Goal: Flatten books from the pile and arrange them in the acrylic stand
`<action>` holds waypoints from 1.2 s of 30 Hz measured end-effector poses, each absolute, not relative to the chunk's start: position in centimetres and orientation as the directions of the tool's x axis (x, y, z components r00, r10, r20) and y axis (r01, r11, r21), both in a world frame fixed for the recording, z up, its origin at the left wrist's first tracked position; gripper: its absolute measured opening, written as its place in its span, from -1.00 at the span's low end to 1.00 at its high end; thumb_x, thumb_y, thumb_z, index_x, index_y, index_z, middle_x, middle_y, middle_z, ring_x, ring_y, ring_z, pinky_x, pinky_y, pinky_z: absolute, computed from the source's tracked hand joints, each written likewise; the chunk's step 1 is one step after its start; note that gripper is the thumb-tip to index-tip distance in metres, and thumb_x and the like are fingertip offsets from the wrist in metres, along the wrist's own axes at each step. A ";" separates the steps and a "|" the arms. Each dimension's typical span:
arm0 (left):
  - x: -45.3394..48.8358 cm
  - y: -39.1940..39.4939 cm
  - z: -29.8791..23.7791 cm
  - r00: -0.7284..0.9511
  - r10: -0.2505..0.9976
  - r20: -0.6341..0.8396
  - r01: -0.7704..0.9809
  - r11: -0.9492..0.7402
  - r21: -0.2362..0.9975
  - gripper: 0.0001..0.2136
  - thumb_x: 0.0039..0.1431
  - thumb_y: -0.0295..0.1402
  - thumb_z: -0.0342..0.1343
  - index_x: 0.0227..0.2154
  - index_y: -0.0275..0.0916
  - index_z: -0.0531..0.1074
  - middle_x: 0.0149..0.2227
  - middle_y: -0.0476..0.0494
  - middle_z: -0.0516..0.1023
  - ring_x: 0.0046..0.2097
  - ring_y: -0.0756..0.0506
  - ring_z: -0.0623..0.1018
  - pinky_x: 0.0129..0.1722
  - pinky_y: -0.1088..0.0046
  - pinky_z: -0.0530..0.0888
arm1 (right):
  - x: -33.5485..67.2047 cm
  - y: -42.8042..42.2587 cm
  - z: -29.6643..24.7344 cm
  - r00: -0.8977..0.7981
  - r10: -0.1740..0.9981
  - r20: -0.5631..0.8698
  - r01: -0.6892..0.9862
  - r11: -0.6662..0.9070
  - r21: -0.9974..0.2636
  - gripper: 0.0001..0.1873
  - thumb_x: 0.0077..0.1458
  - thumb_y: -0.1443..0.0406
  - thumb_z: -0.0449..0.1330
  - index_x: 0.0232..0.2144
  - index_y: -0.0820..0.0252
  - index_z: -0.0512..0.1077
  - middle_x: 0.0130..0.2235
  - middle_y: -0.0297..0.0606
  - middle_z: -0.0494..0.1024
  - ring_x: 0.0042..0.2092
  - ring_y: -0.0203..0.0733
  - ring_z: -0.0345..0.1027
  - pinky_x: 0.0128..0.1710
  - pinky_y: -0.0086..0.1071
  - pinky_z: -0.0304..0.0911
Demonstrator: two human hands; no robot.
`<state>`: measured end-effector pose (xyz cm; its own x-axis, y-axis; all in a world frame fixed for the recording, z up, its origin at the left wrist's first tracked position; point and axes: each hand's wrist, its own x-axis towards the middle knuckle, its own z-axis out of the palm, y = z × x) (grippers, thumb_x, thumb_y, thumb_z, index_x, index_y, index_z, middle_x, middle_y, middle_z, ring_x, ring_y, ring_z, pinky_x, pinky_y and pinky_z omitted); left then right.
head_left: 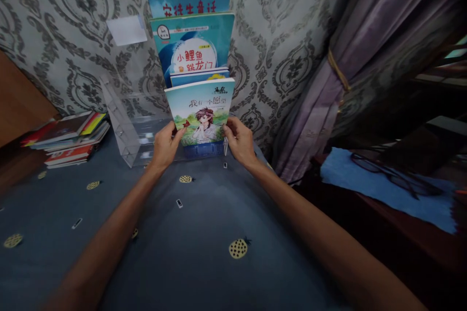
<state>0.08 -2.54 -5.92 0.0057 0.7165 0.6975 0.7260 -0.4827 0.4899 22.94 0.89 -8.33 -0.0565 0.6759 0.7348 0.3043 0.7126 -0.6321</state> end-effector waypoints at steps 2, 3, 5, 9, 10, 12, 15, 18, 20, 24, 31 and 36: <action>0.1 -2.4 -6.4 0.011 0.727 0.687 0.722 -0.481 0.498 -0.82 0.32 -0.27 0.03 -0.33 -0.23 0.43 -0.38 -0.07 0.52 -0.36 -0.04 0.47 -0.35 0.47 0.39 | 23.2 1.0 -8.7 -0.073 0.677 0.733 0.333 0.709 -0.622 -0.81 0.25 0.25 0.03 -0.17 0.14 0.41 -0.24 -0.19 0.53 -0.22 -0.08 0.42 -0.19 -0.13 0.36; 0.0 -2.3 -6.6 0.016 0.730 0.683 0.724 -0.479 0.496 -0.82 0.32 -0.27 0.03 -0.34 -0.23 0.43 -0.39 -0.07 0.52 -0.36 -0.04 0.47 -0.36 0.48 0.38 | 23.3 1.0 -8.9 -0.078 0.675 0.734 0.355 0.707 -0.612 -0.81 0.25 0.25 0.03 -0.17 0.13 0.40 -0.23 -0.19 0.53 -0.21 -0.08 0.42 -0.18 -0.13 0.36; 0.0 -2.2 -6.9 0.028 0.732 0.681 0.732 -0.479 0.485 -0.82 0.31 -0.27 0.05 -0.37 -0.23 0.41 -0.41 -0.05 0.49 -0.37 -0.04 0.47 -0.37 0.48 0.36 | 23.6 1.1 -9.2 -0.078 0.666 0.742 0.406 0.701 -0.586 -0.82 0.25 0.24 0.03 -0.19 0.12 0.40 -0.23 -0.18 0.52 -0.20 -0.07 0.41 -0.19 -0.15 0.35; 0.0 -2.2 -7.2 0.033 0.735 0.678 0.742 -0.472 0.475 -0.83 0.29 -0.31 0.09 -0.42 -0.23 0.36 -0.43 -0.03 0.46 -0.39 -0.04 0.45 -0.37 0.47 0.32 | 23.8 1.1 -9.8 -0.076 0.644 0.761 0.477 0.694 -0.539 -0.84 0.24 0.23 0.04 -0.25 0.12 0.39 -0.25 -0.17 0.48 -0.21 -0.06 0.39 -0.23 -0.18 0.33; 0.1 -2.2 -7.3 0.028 0.738 0.674 0.743 -0.466 0.480 -0.83 0.28 -0.32 0.10 -0.42 -0.23 0.35 -0.44 -0.02 0.46 -0.40 -0.04 0.45 -0.37 0.47 0.32 | 23.8 1.0 -9.9 -0.080 0.641 0.763 0.490 0.692 -0.530 -0.85 0.24 0.24 0.03 -0.27 0.13 0.38 -0.26 -0.17 0.47 -0.21 -0.06 0.38 -0.23 -0.18 0.32; 0.2 -2.3 -7.5 0.015 0.744 0.668 0.747 -0.452 0.487 -0.82 0.27 -0.34 0.11 -0.45 -0.22 0.32 -0.47 0.00 0.43 -0.41 -0.03 0.43 -0.38 0.48 0.30 | 23.8 0.8 -10.1 -0.088 0.642 0.762 0.515 0.684 -0.516 -0.85 0.24 0.24 0.03 -0.29 0.13 0.38 -0.28 -0.16 0.47 -0.22 -0.04 0.37 -0.22 -0.16 0.30; 0.3 -2.5 -7.8 0.019 0.739 0.674 0.760 -0.449 0.470 -0.80 0.27 -0.34 0.12 -0.46 -0.20 0.28 -0.47 0.02 0.40 -0.41 -0.03 0.41 -0.37 0.48 0.29 | 23.8 0.5 -10.5 -0.094 0.669 0.737 0.537 0.657 -0.528 -0.84 0.23 0.24 0.03 -0.32 0.13 0.38 -0.30 -0.16 0.48 -0.24 -0.04 0.36 -0.22 -0.17 0.28; 0.3 -2.5 -8.0 0.026 0.742 0.670 0.772 -0.441 0.458 -0.81 0.27 -0.33 0.11 -0.45 -0.19 0.27 -0.47 0.02 0.41 -0.40 -0.03 0.42 -0.36 0.47 0.29 | 23.7 0.3 -10.8 -0.069 0.703 0.708 0.535 0.625 -0.569 -0.85 0.21 0.24 0.04 -0.33 0.13 0.38 -0.31 -0.16 0.50 -0.25 -0.04 0.37 -0.24 -0.19 0.27; 0.3 -2.5 -8.0 0.018 0.756 0.654 0.786 -0.415 0.458 -0.81 0.27 -0.31 0.10 -0.44 -0.19 0.27 -0.46 0.01 0.43 -0.40 -0.04 0.43 -0.36 0.47 0.29 | 23.6 0.2 -11.1 -0.042 0.720 0.693 0.525 0.606 -0.597 -0.86 0.18 0.25 0.05 -0.29 0.13 0.40 -0.30 -0.16 0.52 -0.24 -0.04 0.38 -0.25 -0.21 0.28; 0.4 -2.7 -8.0 0.005 0.801 0.599 0.837 -0.331 0.436 -0.86 0.29 -0.28 0.08 -0.36 -0.17 0.29 -0.42 -0.03 0.50 -0.39 -0.08 0.49 -0.38 0.46 0.29 | 23.3 -0.1 -11.4 -0.009 0.734 0.680 0.511 0.588 -0.628 -0.83 0.17 0.27 0.06 -0.23 0.13 0.41 -0.27 -0.16 0.52 -0.21 -0.03 0.40 -0.25 -0.21 0.30; 0.9 -3.3 -7.5 -0.057 0.868 0.493 0.926 -0.139 0.352 -0.83 0.34 -0.21 0.06 -0.18 -0.18 0.25 -0.36 -0.13 0.59 -0.29 -0.20 0.61 -0.39 0.43 0.32 | 23.0 -0.2 -11.7 0.051 0.686 0.726 0.508 0.608 -0.610 -0.80 0.16 0.30 0.06 -0.17 0.13 0.42 -0.23 -0.16 0.47 -0.21 -0.05 0.39 -0.20 -0.18 0.32; 1.4 -3.7 -6.8 -0.055 0.893 0.447 0.958 -0.078 0.275 -0.78 0.37 -0.20 0.02 -0.09 -0.22 0.21 -0.29 -0.23 0.62 -0.27 -0.23 0.63 -0.38 0.43 0.34 | 22.9 -0.2 -11.8 0.038 0.713 0.700 0.482 0.601 -0.638 -0.57 0.20 0.26 0.05 0.11 0.20 0.34 -0.14 -0.07 0.44 -0.18 -0.02 0.38 -0.20 -0.13 0.36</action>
